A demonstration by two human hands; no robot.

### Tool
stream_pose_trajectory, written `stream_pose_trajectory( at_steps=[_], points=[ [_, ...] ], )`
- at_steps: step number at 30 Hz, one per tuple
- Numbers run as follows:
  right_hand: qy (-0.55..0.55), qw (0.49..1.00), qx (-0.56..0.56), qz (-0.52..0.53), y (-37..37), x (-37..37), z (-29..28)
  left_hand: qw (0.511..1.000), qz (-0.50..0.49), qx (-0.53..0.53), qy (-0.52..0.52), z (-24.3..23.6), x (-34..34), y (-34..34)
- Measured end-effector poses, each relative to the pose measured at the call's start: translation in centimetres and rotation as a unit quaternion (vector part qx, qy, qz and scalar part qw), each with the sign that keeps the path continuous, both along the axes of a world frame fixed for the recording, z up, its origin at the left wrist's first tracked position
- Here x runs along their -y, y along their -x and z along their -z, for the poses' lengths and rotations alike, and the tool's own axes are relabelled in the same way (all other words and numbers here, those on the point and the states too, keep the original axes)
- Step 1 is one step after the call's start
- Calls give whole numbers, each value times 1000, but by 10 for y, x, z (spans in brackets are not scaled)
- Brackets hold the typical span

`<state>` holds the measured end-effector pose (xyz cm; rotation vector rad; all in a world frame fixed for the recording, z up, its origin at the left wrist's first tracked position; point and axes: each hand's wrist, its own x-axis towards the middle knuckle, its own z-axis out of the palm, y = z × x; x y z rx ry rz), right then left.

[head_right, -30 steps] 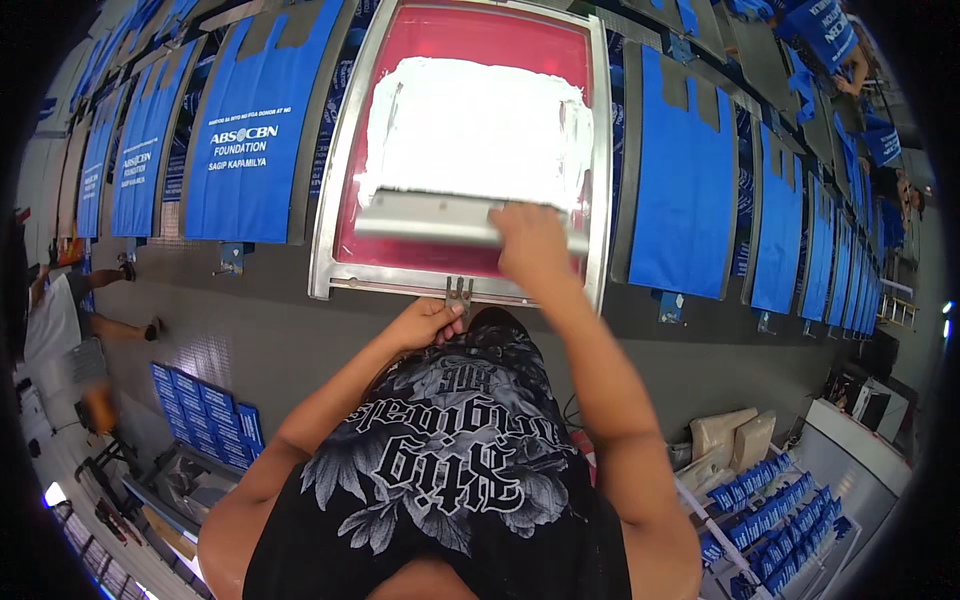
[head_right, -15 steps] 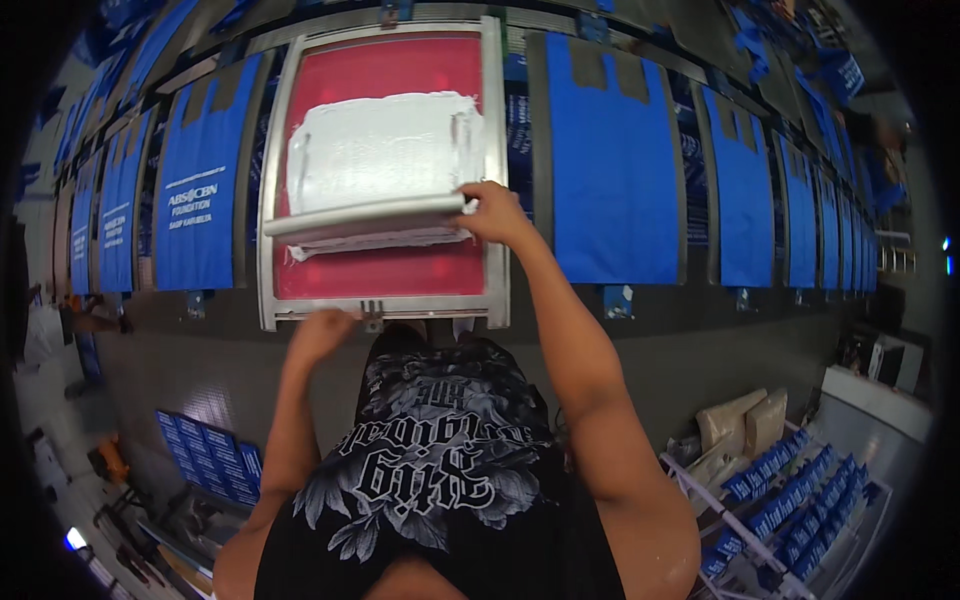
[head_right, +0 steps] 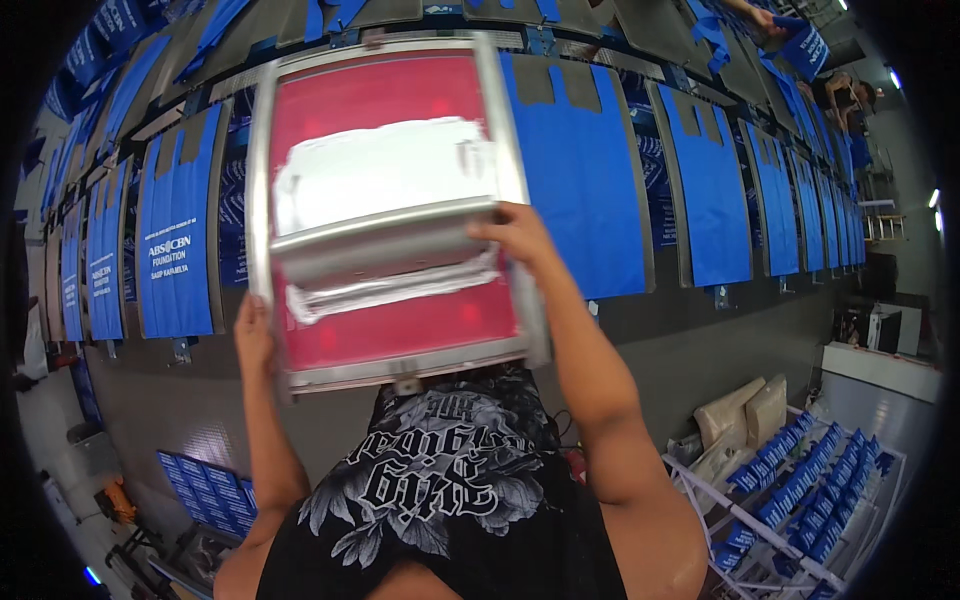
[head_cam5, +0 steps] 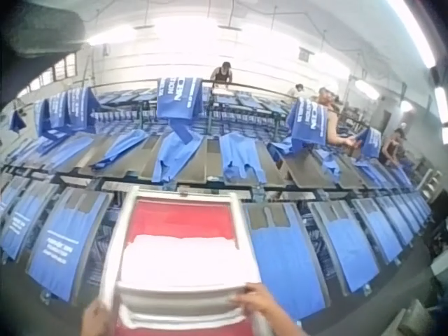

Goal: Applying ink to fabric through a screen at multiple stations.

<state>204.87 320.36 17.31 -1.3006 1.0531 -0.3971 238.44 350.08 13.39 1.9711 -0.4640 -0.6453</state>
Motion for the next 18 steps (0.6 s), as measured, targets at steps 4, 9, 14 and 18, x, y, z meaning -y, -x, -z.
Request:
stream_pose_trajectory(
  at_steps=[4, 9, 14, 18],
  points=[
    [28, 998, -33, 47, 130, 49, -3, 997, 69, -23, 5, 17, 75, 118],
    [25, 997, -9, 70, 247, 97, 9, 995, 89, -24, 24, 22, 146, 227],
    [24, 999, -4, 31, 288, 146, 29, 997, 60, -27, 34, 26, 170, 274],
    [64, 997, -39, 7, 291, 171, 44, 998, 59, 33, -16, 43, 178, 277]
  ],
)
